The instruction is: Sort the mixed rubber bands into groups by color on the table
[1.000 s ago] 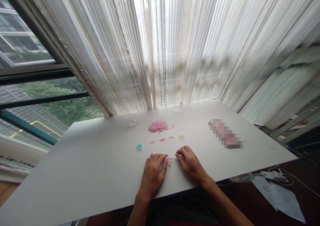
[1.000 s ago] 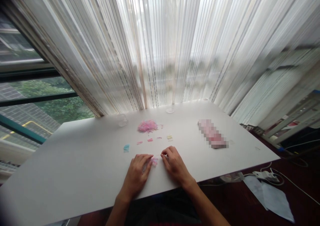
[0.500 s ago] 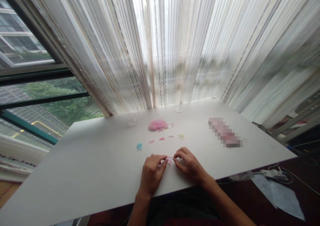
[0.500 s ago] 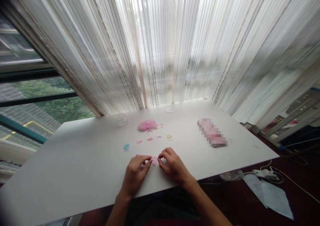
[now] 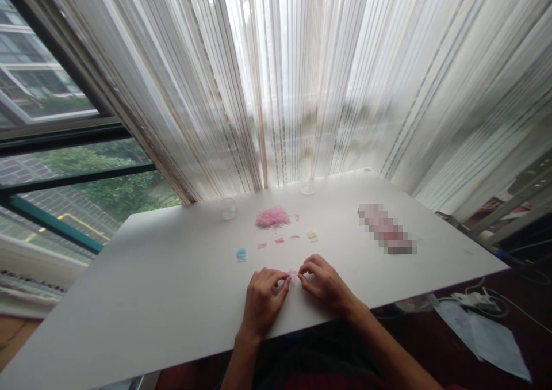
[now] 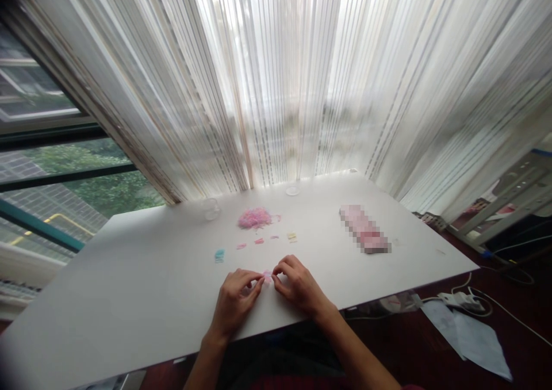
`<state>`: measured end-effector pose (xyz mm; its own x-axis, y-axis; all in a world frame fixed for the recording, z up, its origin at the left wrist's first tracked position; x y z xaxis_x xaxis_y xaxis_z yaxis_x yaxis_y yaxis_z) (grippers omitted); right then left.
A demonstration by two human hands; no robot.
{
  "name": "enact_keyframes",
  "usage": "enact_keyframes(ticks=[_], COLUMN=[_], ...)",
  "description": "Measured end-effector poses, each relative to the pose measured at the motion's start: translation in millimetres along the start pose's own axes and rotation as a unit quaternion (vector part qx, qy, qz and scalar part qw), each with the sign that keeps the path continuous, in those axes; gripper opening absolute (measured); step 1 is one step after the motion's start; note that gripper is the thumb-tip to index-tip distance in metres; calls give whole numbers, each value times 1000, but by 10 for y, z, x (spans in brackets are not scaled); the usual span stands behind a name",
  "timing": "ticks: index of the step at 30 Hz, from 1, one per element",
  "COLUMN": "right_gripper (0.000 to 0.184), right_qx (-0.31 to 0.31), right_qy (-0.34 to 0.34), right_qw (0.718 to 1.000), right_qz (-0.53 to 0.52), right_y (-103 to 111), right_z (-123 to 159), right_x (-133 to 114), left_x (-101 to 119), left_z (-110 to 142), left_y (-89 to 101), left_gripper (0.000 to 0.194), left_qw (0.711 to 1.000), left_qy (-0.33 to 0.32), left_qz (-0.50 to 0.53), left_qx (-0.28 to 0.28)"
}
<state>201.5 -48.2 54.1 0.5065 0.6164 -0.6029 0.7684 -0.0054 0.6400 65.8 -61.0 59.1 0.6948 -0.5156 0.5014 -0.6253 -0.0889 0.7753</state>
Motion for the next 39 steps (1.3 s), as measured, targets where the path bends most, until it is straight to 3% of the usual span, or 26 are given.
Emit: enact_keyframes(ticks=[5, 11, 16, 29, 39], right_gripper=[8, 8, 9, 9, 10], right_qx=[-1, -7, -18, -17, -24], right_qy=[-5, -29, -42, -44, -48], right_qw=[1000, 999, 999, 999, 998], right_qz=[-18, -27, -28, -23, -30], right_y=[27, 9, -19, -11, -16], right_z=[-11, -15, -15, -25, -28], right_x=[-4, 88, 120, 109, 109], left_x=[-127, -713, -1014, -1091, -1029], left_z=[-36, -243, -301, -309, -328], left_y=[104, 504, 485, 391, 366], left_gripper=[16, 19, 19, 19, 19], left_qw=[999, 988, 975, 967, 965], left_qy=[28, 133, 183, 186, 190], left_qz=[12, -58, -127, -173, -182], left_qx=[14, 60, 28, 18, -5])
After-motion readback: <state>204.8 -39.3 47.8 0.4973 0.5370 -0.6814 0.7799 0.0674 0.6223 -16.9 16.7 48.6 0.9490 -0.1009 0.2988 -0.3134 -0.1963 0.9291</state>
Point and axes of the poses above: each hand's wrist, its own z-axis away from the middle knuckle, its own y-axis out of the back of the hand, x = y × z, the point moved 10 cm from there along -z, towards the middle knuckle, and after that the axes turned 5 degrees about -x, right-handed, at the moved point
